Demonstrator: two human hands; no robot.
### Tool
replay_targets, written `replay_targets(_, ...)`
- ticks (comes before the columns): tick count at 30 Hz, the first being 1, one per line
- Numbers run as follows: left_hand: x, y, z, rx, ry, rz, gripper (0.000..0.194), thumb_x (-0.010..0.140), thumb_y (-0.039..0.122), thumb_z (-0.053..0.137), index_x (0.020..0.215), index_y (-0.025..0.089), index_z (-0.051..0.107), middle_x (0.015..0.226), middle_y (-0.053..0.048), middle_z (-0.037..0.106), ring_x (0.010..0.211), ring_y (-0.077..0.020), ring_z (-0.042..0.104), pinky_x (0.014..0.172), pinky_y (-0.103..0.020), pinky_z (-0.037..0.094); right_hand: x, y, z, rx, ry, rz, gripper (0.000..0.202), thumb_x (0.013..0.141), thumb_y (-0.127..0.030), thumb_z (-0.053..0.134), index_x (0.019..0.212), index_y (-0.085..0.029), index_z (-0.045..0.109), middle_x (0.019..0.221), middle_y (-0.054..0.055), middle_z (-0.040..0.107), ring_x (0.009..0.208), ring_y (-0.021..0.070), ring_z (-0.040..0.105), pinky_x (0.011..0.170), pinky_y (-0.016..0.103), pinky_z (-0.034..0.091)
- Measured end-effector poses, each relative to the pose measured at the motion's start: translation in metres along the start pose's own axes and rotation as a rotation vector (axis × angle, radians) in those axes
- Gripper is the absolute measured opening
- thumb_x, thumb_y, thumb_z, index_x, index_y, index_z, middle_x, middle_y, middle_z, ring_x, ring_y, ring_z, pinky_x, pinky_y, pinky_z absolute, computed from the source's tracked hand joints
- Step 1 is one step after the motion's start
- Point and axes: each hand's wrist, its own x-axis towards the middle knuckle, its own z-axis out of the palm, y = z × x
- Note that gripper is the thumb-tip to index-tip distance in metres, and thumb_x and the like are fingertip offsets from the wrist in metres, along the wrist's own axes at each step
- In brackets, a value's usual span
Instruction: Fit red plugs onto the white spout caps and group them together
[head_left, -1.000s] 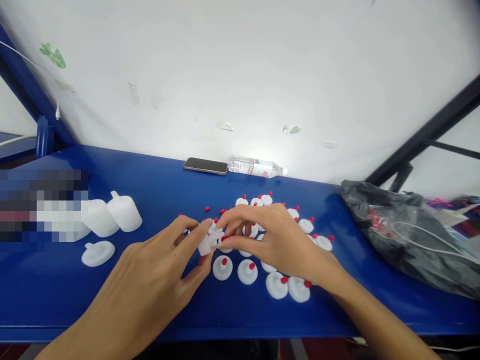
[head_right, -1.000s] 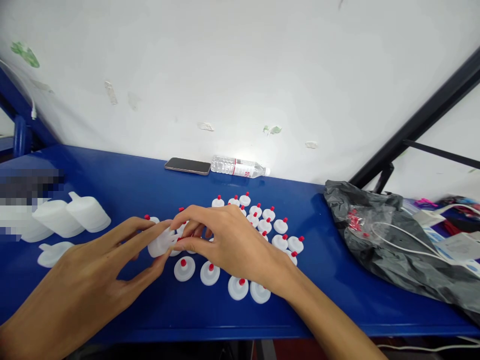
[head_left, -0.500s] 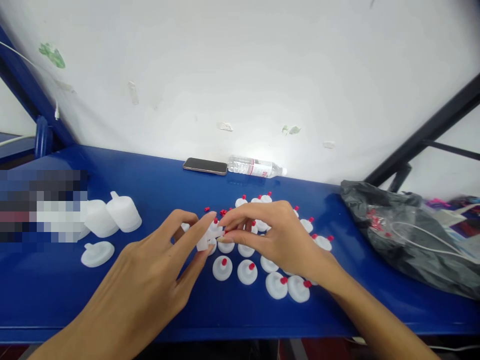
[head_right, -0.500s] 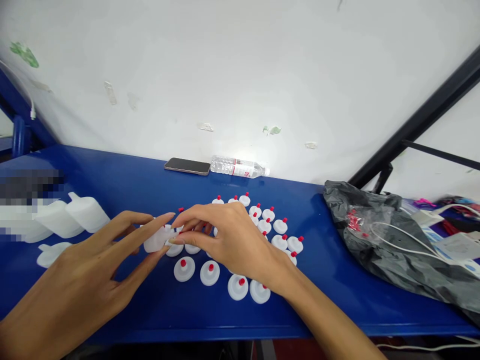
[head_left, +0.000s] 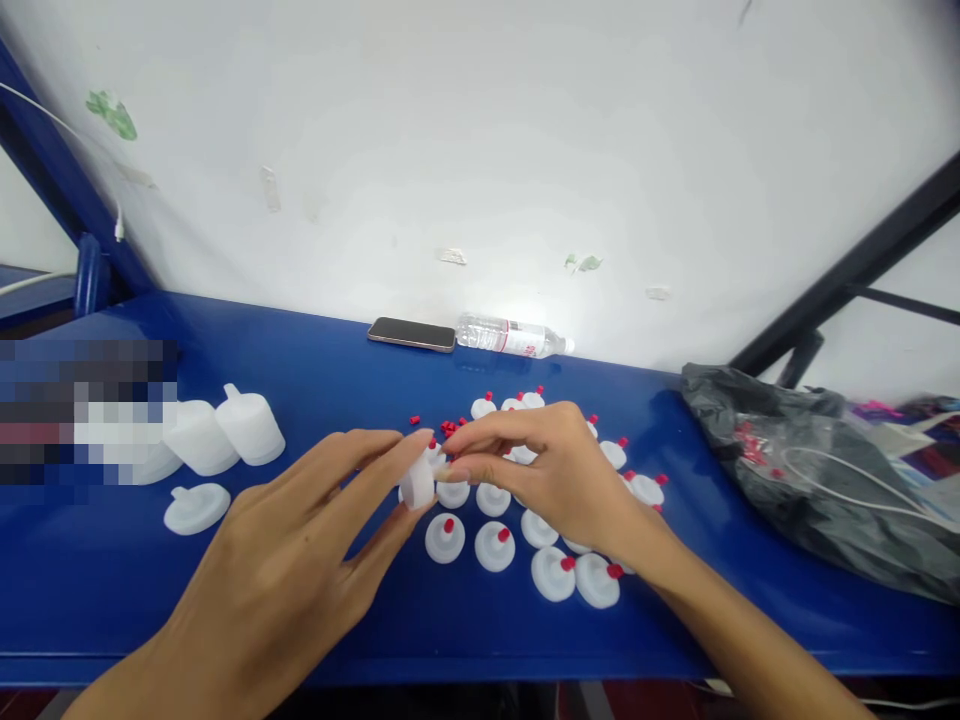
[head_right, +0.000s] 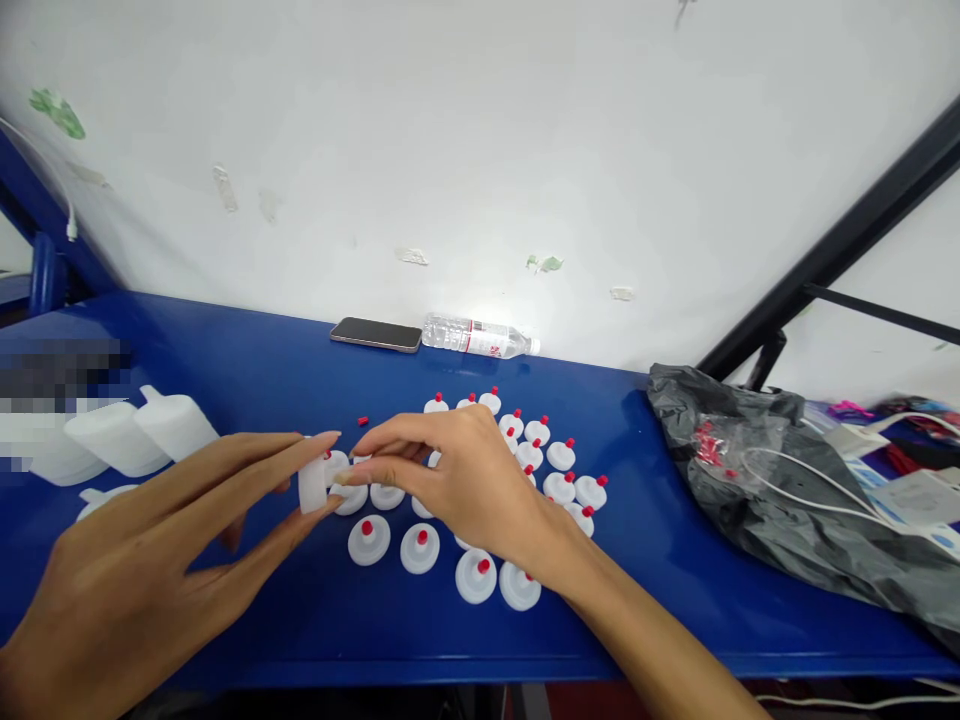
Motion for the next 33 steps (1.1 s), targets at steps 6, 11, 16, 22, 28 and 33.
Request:
replay_targets(6,-0.017,0.008,0.004,-0.046,-0.031,-0.002,0.045,0.106,0.059,0.068,0.144,0.034,0.071,0.118,-0.005,0.082,0.104,-0.0263,0.082,0.077,-0.033,0.071,-0.001,0.003,0.004,-0.016,-0.114,-0.044,0.043,0.117,-0.047,0.066,0.084,-0.02,0.078,0.071,-0.003,0.079,0.059,0.0101,0.071,0.062,0.02,0.052)
replay_targets(11,-0.014,0.011,0.004,-0.04,0.006,0.009,0.039,0.108,0.049,0.071,0.143,0.034,0.071,0.12,-0.003,0.085,0.105,-0.0256,0.084,0.081,-0.034,0.072,-0.002,0.005,0.008,-0.111,-0.056,-0.171,0.052,0.121,-0.043,0.057,0.076,-0.02,0.07,0.06,-0.004,0.069,0.051,0.0094,0.06,0.059,0.022,0.045)
replay_targets(16,-0.007,0.01,0.003,-0.075,0.15,0.034,0.038,0.109,0.021,0.072,0.146,0.028,0.067,0.126,0.0,0.086,0.106,-0.0182,0.084,0.099,-0.031,0.07,-0.007,0.006,0.01,-0.12,-0.034,-0.197,0.05,0.12,-0.042,0.057,0.077,-0.022,0.073,0.056,-0.003,0.066,0.051,0.0119,0.061,0.058,0.024,0.045)
replay_targets(22,-0.012,0.012,0.005,-0.102,0.201,0.029,0.038,0.106,0.02,0.076,0.143,0.025,0.069,0.126,0.0,0.087,0.099,-0.0174,0.085,0.09,-0.03,0.07,-0.009,0.001,0.008,-0.04,-0.071,-0.179,0.04,0.116,-0.03,0.063,0.077,-0.022,0.071,0.058,-0.005,0.068,0.048,0.0106,0.06,0.057,0.023,0.045)
replay_targets(28,-0.013,0.013,0.006,-0.092,0.2,0.011,0.03,0.109,0.021,0.073,0.138,0.026,0.07,0.121,0.001,0.088,0.096,-0.0154,0.085,0.08,-0.026,0.067,-0.01,-0.002,0.006,-0.02,-0.129,-0.13,0.043,0.116,-0.026,0.057,0.076,-0.022,0.07,0.058,-0.005,0.067,0.048,0.0096,0.058,0.052,0.022,0.043)
replay_targets(33,0.0,0.005,0.003,-0.044,0.099,0.101,0.026,0.116,0.036,0.06,0.138,0.024,0.067,0.118,-0.001,0.088,0.093,-0.0158,0.086,0.086,-0.025,0.069,-0.006,-0.003,0.003,-0.067,-0.156,-0.087,0.042,0.116,-0.032,0.063,0.077,-0.02,0.073,0.06,-0.005,0.067,0.052,0.0089,0.059,0.058,0.023,0.045)
